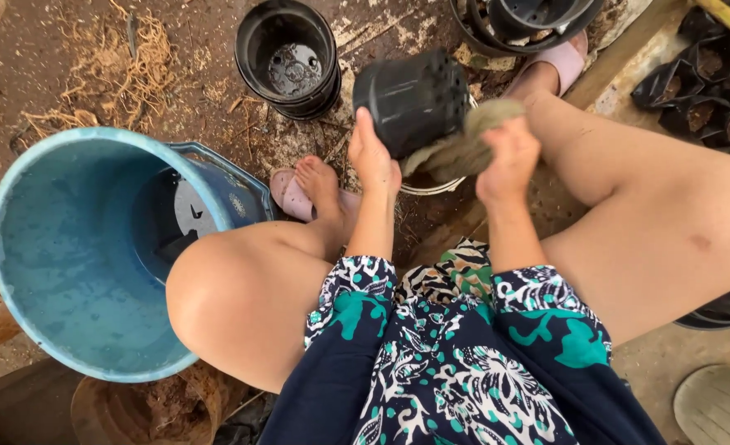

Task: Cleaning plastic plant pots by scrubbing them with a sponge and rinsing them in a bucket of water in an outdoor nursery setting.

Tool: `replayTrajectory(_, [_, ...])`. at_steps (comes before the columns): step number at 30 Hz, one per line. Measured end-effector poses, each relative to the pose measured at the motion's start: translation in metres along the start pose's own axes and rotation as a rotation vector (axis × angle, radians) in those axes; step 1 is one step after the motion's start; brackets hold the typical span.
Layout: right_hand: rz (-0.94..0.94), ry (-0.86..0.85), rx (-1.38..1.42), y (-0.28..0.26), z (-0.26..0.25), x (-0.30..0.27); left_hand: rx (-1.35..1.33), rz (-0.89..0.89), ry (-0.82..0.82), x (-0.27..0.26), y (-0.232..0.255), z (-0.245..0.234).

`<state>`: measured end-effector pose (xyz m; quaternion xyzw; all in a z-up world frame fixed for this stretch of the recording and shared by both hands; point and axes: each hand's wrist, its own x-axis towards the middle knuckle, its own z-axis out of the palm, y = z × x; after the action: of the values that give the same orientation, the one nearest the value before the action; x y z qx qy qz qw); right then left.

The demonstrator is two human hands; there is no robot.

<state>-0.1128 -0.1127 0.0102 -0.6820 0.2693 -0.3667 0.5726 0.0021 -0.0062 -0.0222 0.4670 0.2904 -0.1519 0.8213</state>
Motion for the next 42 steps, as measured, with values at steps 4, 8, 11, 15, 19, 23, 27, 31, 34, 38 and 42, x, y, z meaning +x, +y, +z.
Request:
replayTrajectory(4, [-0.146, 0.004, -0.104, -0.033, -0.008, 0.006, 0.312, 0.164, -0.395, 0.008, -0.021, -0.021])
replayTrajectory(8, [-0.608, -0.103, -0.487, 0.035, 0.017, -0.004, 0.533, 0.139, -0.567, -0.038, -0.002, 0.004])
replayTrajectory(11, [-0.542, -0.147, -0.522, 0.064, 0.026, -0.032, 0.743, 0.103, -0.617, -0.035, 0.008, 0.007])
replayTrajectory(15, [-0.649, -0.278, -0.635, 0.055, 0.03, -0.033, 0.283, -0.102, -0.582, -0.048, 0.026, 0.02])
replayTrajectory(19, [-0.433, 0.063, -0.438, 0.225, -0.016, -0.04, -0.146, -0.224, -0.61, -0.008, -0.026, -0.003])
replayTrajectory(23, [0.112, 0.11, 0.642, 0.088, 0.017, -0.005, -0.26, -0.247, -0.501, -0.043, 0.017, 0.023])
replayTrajectory(27, [0.321, 0.064, 0.588, 0.016, 0.039, -0.016, -0.247, -0.172, -0.42, -0.031, 0.008, 0.012])
replayTrajectory(31, [0.279, -0.007, -0.006, 0.042, 0.045, -0.066, -0.328, -0.214, -0.509, -0.028, 0.005, 0.016])
replayTrajectory(34, [-0.127, -0.222, -0.153, 0.063, 0.056, -0.066, -0.319, -0.247, -0.603, -0.029, 0.012, 0.014])
replayTrajectory(38, [-0.181, -0.246, -0.368, 0.007, 0.055, -0.04, -0.31, -0.322, -0.644, -0.035, 0.011, 0.011])
replayTrajectory(42, [-0.247, -0.06, -0.274, 0.189, 0.02, -0.067, -0.251, -0.299, -0.599, -0.03, -0.002, 0.011])
